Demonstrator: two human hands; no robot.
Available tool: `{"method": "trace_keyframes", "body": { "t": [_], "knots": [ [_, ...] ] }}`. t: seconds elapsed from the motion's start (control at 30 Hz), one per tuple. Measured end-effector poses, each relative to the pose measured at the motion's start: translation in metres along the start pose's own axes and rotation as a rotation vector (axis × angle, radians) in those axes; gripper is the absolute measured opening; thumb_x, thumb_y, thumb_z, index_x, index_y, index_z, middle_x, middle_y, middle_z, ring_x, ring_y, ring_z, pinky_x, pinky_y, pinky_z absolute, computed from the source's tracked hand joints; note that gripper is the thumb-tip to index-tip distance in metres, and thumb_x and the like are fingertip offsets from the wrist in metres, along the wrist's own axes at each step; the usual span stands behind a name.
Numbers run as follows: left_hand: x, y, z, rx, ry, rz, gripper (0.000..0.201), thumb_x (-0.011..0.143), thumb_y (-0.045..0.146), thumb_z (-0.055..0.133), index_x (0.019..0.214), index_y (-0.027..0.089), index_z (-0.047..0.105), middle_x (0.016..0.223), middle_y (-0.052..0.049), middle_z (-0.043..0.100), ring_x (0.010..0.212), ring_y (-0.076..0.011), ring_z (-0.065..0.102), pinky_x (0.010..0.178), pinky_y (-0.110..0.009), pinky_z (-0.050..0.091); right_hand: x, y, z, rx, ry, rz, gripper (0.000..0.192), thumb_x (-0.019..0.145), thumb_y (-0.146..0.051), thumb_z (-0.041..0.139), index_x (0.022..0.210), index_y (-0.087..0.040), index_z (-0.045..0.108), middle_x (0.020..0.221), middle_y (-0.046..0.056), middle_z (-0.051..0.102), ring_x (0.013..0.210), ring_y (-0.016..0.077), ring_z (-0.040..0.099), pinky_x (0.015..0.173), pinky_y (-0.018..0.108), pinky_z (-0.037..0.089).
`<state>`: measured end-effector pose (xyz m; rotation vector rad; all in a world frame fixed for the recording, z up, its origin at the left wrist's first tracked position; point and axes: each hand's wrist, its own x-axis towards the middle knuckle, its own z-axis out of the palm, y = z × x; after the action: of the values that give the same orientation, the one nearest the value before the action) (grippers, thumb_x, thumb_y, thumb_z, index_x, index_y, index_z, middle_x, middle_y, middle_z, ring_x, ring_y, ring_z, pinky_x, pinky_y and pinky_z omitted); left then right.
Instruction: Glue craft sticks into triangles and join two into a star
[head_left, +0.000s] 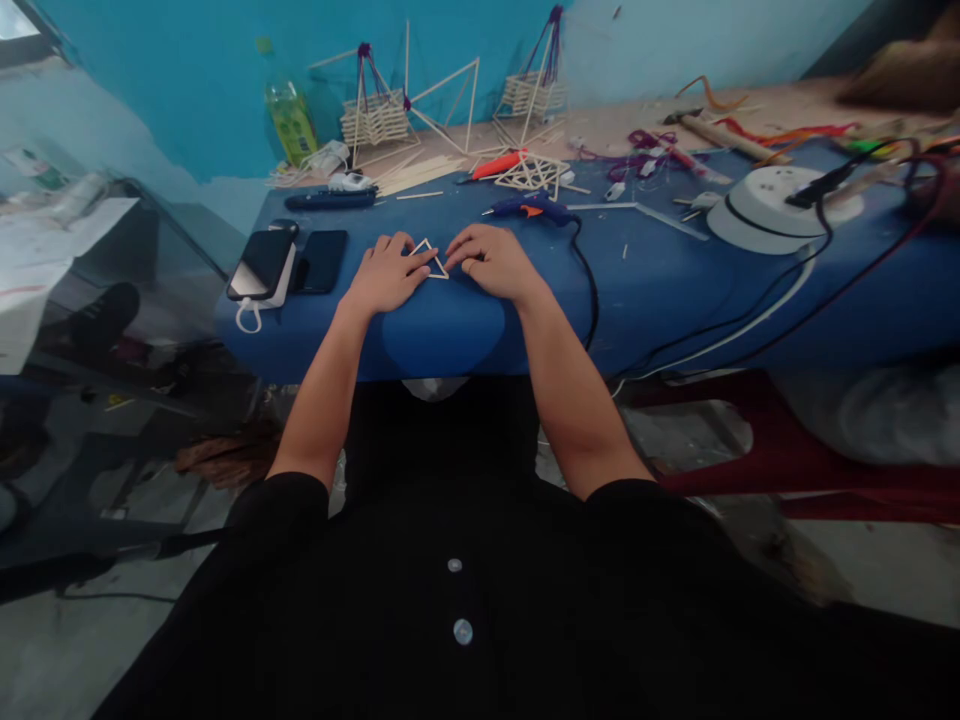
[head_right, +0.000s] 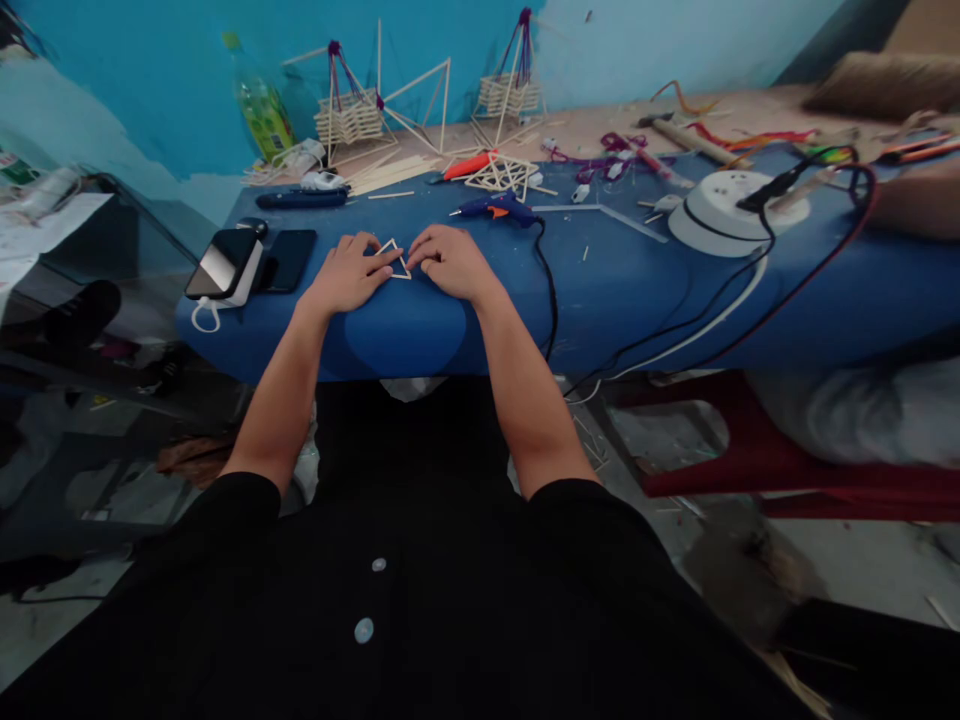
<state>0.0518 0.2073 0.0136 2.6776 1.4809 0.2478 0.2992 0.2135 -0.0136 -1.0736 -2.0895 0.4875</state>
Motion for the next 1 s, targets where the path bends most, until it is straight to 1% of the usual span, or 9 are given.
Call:
{"method": "trace_keyframes", "body": {
  "t": [0.1, 0.23, 0.37, 0.5, 0.6, 0.7, 0.8, 0.9, 1.0],
  "knots": [
    [0.000, 0.001, 0.000, 0.005, 0.010, -0.006, 0.055, 0.117, 0.046, 0.040, 0.166, 0.035, 0.061, 0.157, -0.013, 0.055, 0.146, -0.0412, 0.047, 0.123, -0.060, 0.042, 0.000, 0.001, 0.000, -0.011, -0.019, 0.000, 0.037, 0.086, -0.010, 0.056, 0.092, -0.028, 0.088, 0.123, 0.004, 0.078, 0.117, 0.0266, 0.072, 0.116, 0.049, 0.058],
    [-0.001, 0.002, -0.001, 0.008, 0.006, -0.005, 0.055, 0.117, 0.045, 0.041, 0.167, 0.033, 0.060, 0.157, -0.015, 0.054, 0.146, -0.0424, 0.047, 0.123, -0.061, 0.042, 0.000, 0.003, 0.001, -0.036, 0.006, 0.001, 0.039, 0.086, -0.011, 0.057, 0.102, -0.027, 0.089, 0.130, 0.006, 0.076, 0.112, 0.0269, 0.072, 0.105, 0.049, 0.061],
    [-0.001, 0.003, -0.002, 0.020, -0.005, -0.008, 0.056, 0.117, 0.045, 0.040, 0.168, 0.033, 0.059, 0.157, -0.015, 0.054, 0.146, -0.0430, 0.047, 0.122, -0.062, 0.044, 0.000, 0.005, 0.003, -0.038, -0.006, -0.029, 0.035, 0.085, -0.012, 0.059, 0.097, -0.026, 0.089, 0.128, 0.007, 0.076, 0.111, 0.0268, 0.072, 0.104, 0.047, 0.060],
    [-0.001, 0.003, -0.001, 0.027, 0.002, -0.007, 0.055, 0.118, 0.045, 0.040, 0.168, 0.035, 0.059, 0.157, -0.014, 0.054, 0.146, -0.0419, 0.048, 0.122, -0.061, 0.044, 0.001, 0.006, 0.003, -0.045, 0.013, -0.033, 0.035, 0.085, -0.012, 0.059, 0.100, -0.025, 0.089, 0.129, 0.007, 0.077, 0.112, 0.0264, 0.071, 0.103, 0.046, 0.060],
    [-0.001, 0.003, -0.001, 0.017, 0.009, -0.005, 0.054, 0.118, 0.045, 0.040, 0.167, 0.034, 0.060, 0.157, -0.014, 0.055, 0.146, -0.0423, 0.049, 0.123, -0.060, 0.043, 0.001, 0.005, 0.003, -0.044, -0.021, -0.047, 0.034, 0.085, -0.012, 0.060, 0.096, -0.025, 0.089, 0.126, 0.006, 0.078, 0.112, 0.0256, 0.071, 0.105, 0.044, 0.058],
    [-0.001, 0.003, -0.001, 0.021, 0.008, -0.004, 0.055, 0.117, 0.044, 0.040, 0.167, 0.032, 0.060, 0.157, -0.015, 0.055, 0.147, -0.0430, 0.049, 0.122, -0.060, 0.044, -0.001, 0.002, 0.003, -0.036, -0.004, -0.033, 0.039, 0.085, -0.011, 0.058, 0.102, -0.026, 0.089, 0.124, 0.005, 0.079, 0.095, 0.0203, 0.069, 0.096, 0.041, 0.058],
    [-0.001, 0.002, -0.001, 0.024, 0.010, -0.003, 0.057, 0.117, 0.042, 0.040, 0.170, 0.029, 0.055, 0.159, -0.016, 0.055, 0.147, -0.0430, 0.049, 0.122, -0.059, 0.045, -0.003, -0.002, 0.002, -0.021, 0.008, -0.029, 0.038, 0.085, -0.013, 0.063, 0.111, -0.025, 0.089, 0.125, 0.005, 0.078, 0.076, 0.0146, 0.060, 0.085, 0.038, 0.057],
    [-0.001, 0.001, 0.000, 0.014, 0.026, -0.006, 0.060, 0.116, 0.042, 0.041, 0.173, 0.027, 0.051, 0.161, -0.015, 0.055, 0.147, -0.0421, 0.049, 0.122, -0.058, 0.045, -0.004, -0.004, 0.000, 0.008, -0.026, -0.041, 0.028, 0.085, -0.019, 0.071, 0.107, -0.023, 0.088, 0.125, 0.005, 0.078, 0.073, 0.0130, 0.056, 0.080, 0.037, 0.055],
    [-0.001, -0.001, 0.002, 0.003, 0.041, 0.000, 0.059, 0.115, 0.043, 0.044, 0.171, 0.026, 0.054, 0.161, -0.016, 0.056, 0.147, -0.0424, 0.049, 0.123, -0.058, 0.044, -0.004, -0.006, -0.001, 0.026, -0.029, -0.031, 0.022, 0.084, -0.023, 0.077, 0.103, -0.022, 0.086, 0.124, 0.006, 0.079, 0.071, 0.0130, 0.054, 0.078, 0.038, 0.054]
  ]
}}
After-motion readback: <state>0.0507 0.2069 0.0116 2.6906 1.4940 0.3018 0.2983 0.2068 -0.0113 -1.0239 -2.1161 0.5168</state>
